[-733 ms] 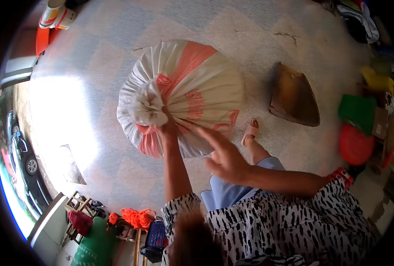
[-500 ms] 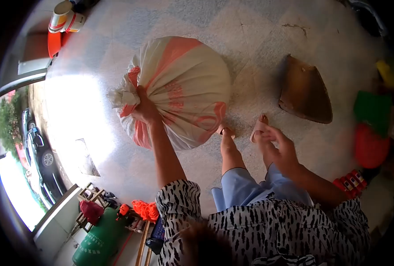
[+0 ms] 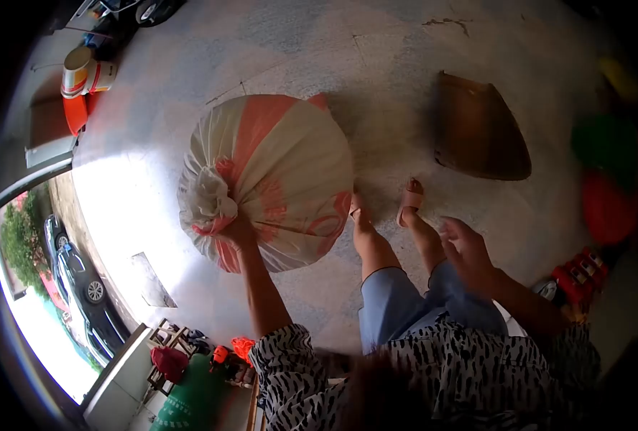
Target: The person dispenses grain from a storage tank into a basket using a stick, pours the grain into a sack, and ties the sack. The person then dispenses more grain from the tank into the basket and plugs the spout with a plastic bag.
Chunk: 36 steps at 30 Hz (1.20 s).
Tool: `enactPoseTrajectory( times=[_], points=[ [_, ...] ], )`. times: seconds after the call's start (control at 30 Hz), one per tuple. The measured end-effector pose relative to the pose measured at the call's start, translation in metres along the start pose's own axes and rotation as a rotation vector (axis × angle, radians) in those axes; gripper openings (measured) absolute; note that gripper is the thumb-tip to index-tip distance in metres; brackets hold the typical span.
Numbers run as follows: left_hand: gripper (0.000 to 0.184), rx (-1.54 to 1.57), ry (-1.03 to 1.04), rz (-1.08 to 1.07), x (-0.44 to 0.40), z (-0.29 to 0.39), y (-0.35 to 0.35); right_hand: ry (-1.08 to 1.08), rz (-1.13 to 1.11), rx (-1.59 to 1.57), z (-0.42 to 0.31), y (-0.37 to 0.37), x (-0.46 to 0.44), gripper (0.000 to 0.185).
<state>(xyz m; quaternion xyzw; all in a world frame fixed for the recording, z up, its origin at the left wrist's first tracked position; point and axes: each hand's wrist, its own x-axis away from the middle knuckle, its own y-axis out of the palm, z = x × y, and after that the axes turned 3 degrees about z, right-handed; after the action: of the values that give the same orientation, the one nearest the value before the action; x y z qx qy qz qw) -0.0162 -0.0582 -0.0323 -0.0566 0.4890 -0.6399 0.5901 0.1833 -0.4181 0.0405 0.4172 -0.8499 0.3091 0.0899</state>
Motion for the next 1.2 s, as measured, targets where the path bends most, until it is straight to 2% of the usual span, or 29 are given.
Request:
enactPoseTrajectory(
  times=[0.03,0.1,0.13,0.2,0.27,0.33,0.37,0.4,0.43,0.5,0.63,0.67,0.73,0.77,0.83,0.87,0.93,0.97,1.03,1.1,1.17,1.2],
  points=[
    [0.031,0.008,-0.003,-0.007,-0.001,-0.004,0.004,-0.042,0.003,0.047,-0.008,0.003,-0.015,0.035],
    [0.033,0.270,-0.255,0.001,-0.005,-0.013,0.003,-0.248,0.054,0.080,-0.008,0.018,-0.042,0.040],
    [0.034,0.397,-0.380,0.011,-0.006,-0.016,0.002,-0.245,0.048,0.087,-0.018,0.022,-0.051,0.040],
    [0.027,0.389,-0.350,0.090,-0.017,-0.019,0.009,-0.247,0.013,0.062,-0.048,0.029,-0.063,0.038],
    [0.018,0.300,-0.221,0.231,-0.026,-0.022,0.005,-0.260,-0.004,0.044,-0.058,0.041,-0.053,0.041],
    [0.018,0.252,-0.188,0.276,-0.030,-0.020,0.007,-0.278,0.004,0.032,-0.062,0.053,-0.044,0.043],
    [0.018,0.203,-0.167,0.307,-0.027,-0.024,0.012,-0.181,-0.046,-0.009,-0.059,0.057,-0.037,0.042],
    [0.045,0.283,-0.289,0.105,-0.022,-0.035,0.015,-0.080,-0.102,-0.048,-0.054,0.060,-0.029,0.041],
    [0.045,0.278,-0.289,0.108,-0.013,-0.047,0.012,-0.083,-0.107,-0.050,-0.046,0.061,-0.021,0.041],
    [0.043,0.291,-0.335,0.043,-0.021,-0.034,0.001,-0.038,-0.101,0.019,-0.041,0.058,-0.014,0.036],
    [0.040,0.347,-0.424,-0.113,-0.024,-0.003,-0.001,0.023,-0.056,-0.046,-0.031,0.034,-0.003,0.034],
    [0.040,0.339,-0.414,-0.099,-0.025,-0.009,-0.008,0.003,-0.003,0.002,-0.035,0.019,0.001,0.034],
    [0.034,0.578,-0.450,-0.077,-0.014,-0.038,-0.003,-0.066,0.060,0.053,-0.033,0.011,0.001,0.036],
    [0.034,0.577,-0.448,-0.070,-0.016,-0.033,-0.012,-0.074,0.058,0.053,-0.030,0.011,0.004,0.036],
    [0.034,0.221,-0.389,-0.232,-0.022,-0.013,-0.038,-0.089,0.115,0.075,-0.031,0.011,0.012,0.037],
    [0.034,0.228,-0.387,-0.220,-0.025,-0.003,-0.047,-0.101,0.119,0.079,-0.036,0.010,0.013,0.037],
    [0.036,0.602,-0.724,-0.114,-0.029,0.013,-0.056,-0.075,0.065,0.038,-0.045,0.014,0.008,0.037],
    [0.036,0.610,-0.727,-0.106,-0.036,0.024,-0.068,-0.083,0.065,0.047,-0.057,0.015,0.009,0.037],
    [0.046,0.700,-0.733,-0.258,-0.049,0.036,-0.086,-0.052,0.026,-0.043,-0.080,0.024,0.006,0.037],
    [0.051,0.794,-0.671,-0.197,-0.047,0.035,-0.094,-0.091,-0.020,-0.013,-0.083,0.038,-0.002,0.039],
    [0.055,0.881,-0.610,-0.139,-0.044,0.037,-0.103,-0.307,0.001,0.037,-0.093,0.053,-0.011,0.036],
    [0.058,0.923,-0.533,-0.111,-0.042,0.042,-0.110,-0.314,0.001,0.042,-0.102,0.055,-0.013,0.036]
  ],
)
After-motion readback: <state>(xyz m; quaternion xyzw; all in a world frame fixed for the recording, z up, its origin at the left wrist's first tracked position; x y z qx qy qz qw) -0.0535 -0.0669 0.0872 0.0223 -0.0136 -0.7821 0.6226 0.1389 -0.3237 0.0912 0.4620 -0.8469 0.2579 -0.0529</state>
